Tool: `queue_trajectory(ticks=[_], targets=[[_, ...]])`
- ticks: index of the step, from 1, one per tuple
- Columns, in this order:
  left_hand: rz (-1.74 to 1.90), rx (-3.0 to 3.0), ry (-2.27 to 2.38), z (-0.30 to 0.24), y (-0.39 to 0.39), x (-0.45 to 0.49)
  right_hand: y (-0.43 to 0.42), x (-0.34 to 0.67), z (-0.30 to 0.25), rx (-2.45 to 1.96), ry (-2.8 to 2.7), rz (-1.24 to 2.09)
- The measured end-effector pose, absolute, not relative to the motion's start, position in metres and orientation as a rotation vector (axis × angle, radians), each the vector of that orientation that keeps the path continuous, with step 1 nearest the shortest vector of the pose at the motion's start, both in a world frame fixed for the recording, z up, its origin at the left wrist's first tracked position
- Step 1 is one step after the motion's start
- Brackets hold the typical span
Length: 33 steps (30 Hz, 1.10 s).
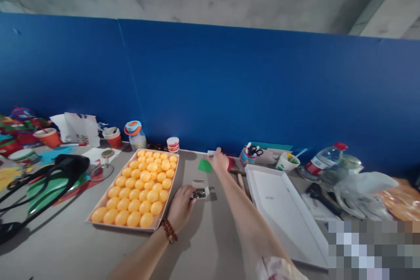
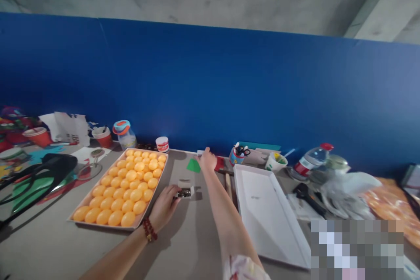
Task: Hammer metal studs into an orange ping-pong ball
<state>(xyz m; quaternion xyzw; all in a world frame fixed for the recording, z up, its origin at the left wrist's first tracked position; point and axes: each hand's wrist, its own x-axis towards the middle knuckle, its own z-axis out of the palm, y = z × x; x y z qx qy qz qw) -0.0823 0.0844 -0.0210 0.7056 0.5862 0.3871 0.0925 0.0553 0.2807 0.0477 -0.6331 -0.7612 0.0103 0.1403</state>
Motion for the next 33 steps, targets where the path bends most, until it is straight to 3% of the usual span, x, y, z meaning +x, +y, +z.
queue_trajectory(ticks=[11, 21, 33], targets=[[1.087, 2.078, 1.78, -0.015, 0.087, -0.083, 0.232, 0.059, 0.019, -1.743, -2.328, -0.085], [1.057, 2.054, 1.783, -0.014, 0.086, -0.083, 0.175, 0.131, 0.054, -1.858, -2.413, -0.218], [0.878, 2.23, 1.718, 0.011, 0.068, -0.065, 0.134, 0.158, 0.029, -1.843, -2.57, -0.195]])
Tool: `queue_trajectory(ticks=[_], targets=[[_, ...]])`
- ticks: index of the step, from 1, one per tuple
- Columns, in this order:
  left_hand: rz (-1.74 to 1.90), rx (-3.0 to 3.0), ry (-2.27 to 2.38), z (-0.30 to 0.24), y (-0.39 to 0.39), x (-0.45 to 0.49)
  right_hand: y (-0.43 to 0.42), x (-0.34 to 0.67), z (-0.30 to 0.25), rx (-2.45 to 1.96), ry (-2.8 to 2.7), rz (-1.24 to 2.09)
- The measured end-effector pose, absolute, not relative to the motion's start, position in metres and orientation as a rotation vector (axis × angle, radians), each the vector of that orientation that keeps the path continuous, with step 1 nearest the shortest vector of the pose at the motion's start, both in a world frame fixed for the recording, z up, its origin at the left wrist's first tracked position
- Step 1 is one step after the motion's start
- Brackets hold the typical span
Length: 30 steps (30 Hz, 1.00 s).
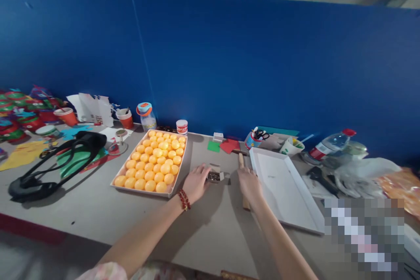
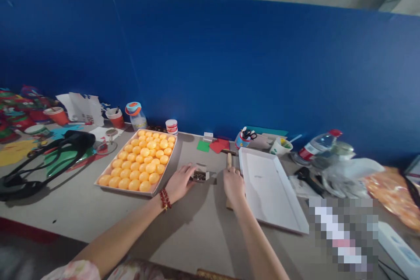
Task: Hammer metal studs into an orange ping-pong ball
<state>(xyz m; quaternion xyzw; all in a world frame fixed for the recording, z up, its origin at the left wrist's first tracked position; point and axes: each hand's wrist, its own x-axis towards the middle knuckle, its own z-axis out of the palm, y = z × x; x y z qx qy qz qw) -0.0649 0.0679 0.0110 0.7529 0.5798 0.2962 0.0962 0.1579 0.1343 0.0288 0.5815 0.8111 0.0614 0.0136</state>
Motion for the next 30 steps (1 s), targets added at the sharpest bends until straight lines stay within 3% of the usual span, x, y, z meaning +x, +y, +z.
queue_trajectory(ticks=[7, 12, 18, 22, 26, 30], targets=[[0.798, 2.364, 1.926, 0.071, 0.054, -0.151, 0.111, 0.156, 0.039, 1.824, 2.766, 0.223], [0.479, 2.247, 2.307, 0.055, 0.03, -0.204, 0.089, 0.148, 0.028, 1.701, 3.112, -0.011], [0.679, 2.17, 2.356, 0.052, 0.03, -0.194, 0.085, 0.141, 0.027, 1.682, 3.28, -0.192], [1.276, 1.807, 1.894, 0.064, 0.038, -0.146, 0.086, 0.132, 0.035, 1.615, 3.295, -0.226], [1.252, 1.506, 1.283, 0.056, 0.048, -0.083, 0.094, 0.111, 0.039, 1.533, 3.121, -0.128], [1.342, 1.348, 1.357, 0.032, 0.059, -0.059, 0.106, 0.098, 0.041, 1.512, 3.051, -0.083]])
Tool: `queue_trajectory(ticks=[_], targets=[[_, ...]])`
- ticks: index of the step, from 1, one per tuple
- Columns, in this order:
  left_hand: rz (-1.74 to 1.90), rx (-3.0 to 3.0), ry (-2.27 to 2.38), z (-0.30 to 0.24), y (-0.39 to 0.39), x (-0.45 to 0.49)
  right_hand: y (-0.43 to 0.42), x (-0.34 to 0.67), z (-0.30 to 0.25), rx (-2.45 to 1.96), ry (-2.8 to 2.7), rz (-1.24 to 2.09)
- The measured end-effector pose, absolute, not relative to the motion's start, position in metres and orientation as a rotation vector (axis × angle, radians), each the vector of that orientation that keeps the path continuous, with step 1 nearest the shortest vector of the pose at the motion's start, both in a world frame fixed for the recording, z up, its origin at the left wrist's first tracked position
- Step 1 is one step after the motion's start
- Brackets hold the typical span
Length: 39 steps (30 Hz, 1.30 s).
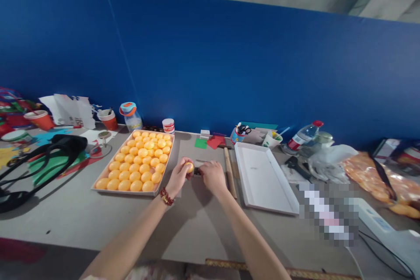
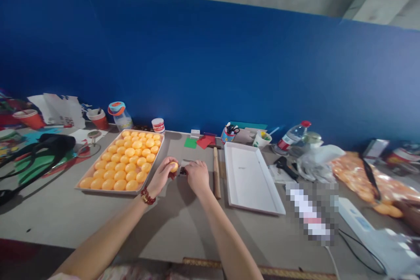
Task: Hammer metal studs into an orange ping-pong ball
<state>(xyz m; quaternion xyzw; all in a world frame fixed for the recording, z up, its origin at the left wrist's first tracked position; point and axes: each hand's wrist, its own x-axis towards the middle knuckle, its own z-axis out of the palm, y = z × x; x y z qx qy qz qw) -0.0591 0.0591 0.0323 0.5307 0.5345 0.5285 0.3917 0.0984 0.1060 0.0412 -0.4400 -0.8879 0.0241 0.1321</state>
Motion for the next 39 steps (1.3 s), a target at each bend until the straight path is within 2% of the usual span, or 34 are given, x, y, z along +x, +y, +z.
queue_trajectory(ticks=[9, 21, 31, 39], targets=[[1.308, 1.515, 1.499, -0.005, 0.064, -0.068, 0.125, 0.116, 0.052, -1.349, -2.648, 0.091], [1.233, 1.813, 1.451, -0.001, 0.061, -0.063, 0.13, 0.106, 0.034, -1.557, -2.573, 0.229], [1.121, 1.851, 1.562, 0.003, 0.059, -0.066, 0.128, 0.111, 0.028, -1.364, -2.525, 0.342], [0.952, 1.962, 1.688, 0.01, 0.057, -0.062, 0.168, 0.121, 0.021, -1.399, -2.412, 0.259]])
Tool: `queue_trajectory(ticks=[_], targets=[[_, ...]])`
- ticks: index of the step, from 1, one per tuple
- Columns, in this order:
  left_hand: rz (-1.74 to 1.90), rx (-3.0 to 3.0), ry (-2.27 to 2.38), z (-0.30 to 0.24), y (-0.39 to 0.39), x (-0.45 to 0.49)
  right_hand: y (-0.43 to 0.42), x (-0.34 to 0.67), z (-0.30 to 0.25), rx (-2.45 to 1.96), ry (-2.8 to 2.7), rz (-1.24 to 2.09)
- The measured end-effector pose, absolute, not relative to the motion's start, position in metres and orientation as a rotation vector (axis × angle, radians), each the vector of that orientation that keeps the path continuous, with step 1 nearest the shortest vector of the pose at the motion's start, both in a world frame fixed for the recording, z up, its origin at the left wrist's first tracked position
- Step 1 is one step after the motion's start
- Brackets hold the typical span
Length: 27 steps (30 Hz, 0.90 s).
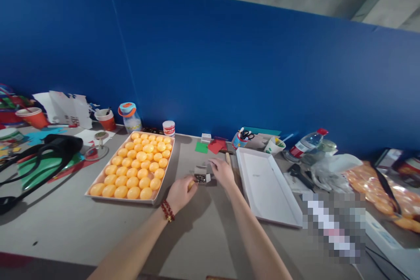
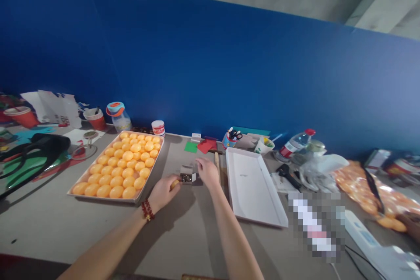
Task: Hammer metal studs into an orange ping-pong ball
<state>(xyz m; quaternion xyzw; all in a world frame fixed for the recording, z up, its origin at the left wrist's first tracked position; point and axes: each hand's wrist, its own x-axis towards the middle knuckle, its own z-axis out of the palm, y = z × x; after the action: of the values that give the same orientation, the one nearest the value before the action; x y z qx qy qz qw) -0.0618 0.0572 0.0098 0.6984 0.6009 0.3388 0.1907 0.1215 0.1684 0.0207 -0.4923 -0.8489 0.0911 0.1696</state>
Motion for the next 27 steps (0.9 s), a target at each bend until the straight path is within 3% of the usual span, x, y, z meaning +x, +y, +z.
queue_trajectory(ticks=[13, 27], targets=[[0.876, 1.973, 1.793, 0.018, 0.058, -0.077, 0.182, 0.114, 0.006, -1.402, -2.621, 0.249], [0.905, 1.943, 1.789, 0.016, 0.059, -0.077, 0.187, 0.123, -0.007, -1.379, -2.302, 0.518]])
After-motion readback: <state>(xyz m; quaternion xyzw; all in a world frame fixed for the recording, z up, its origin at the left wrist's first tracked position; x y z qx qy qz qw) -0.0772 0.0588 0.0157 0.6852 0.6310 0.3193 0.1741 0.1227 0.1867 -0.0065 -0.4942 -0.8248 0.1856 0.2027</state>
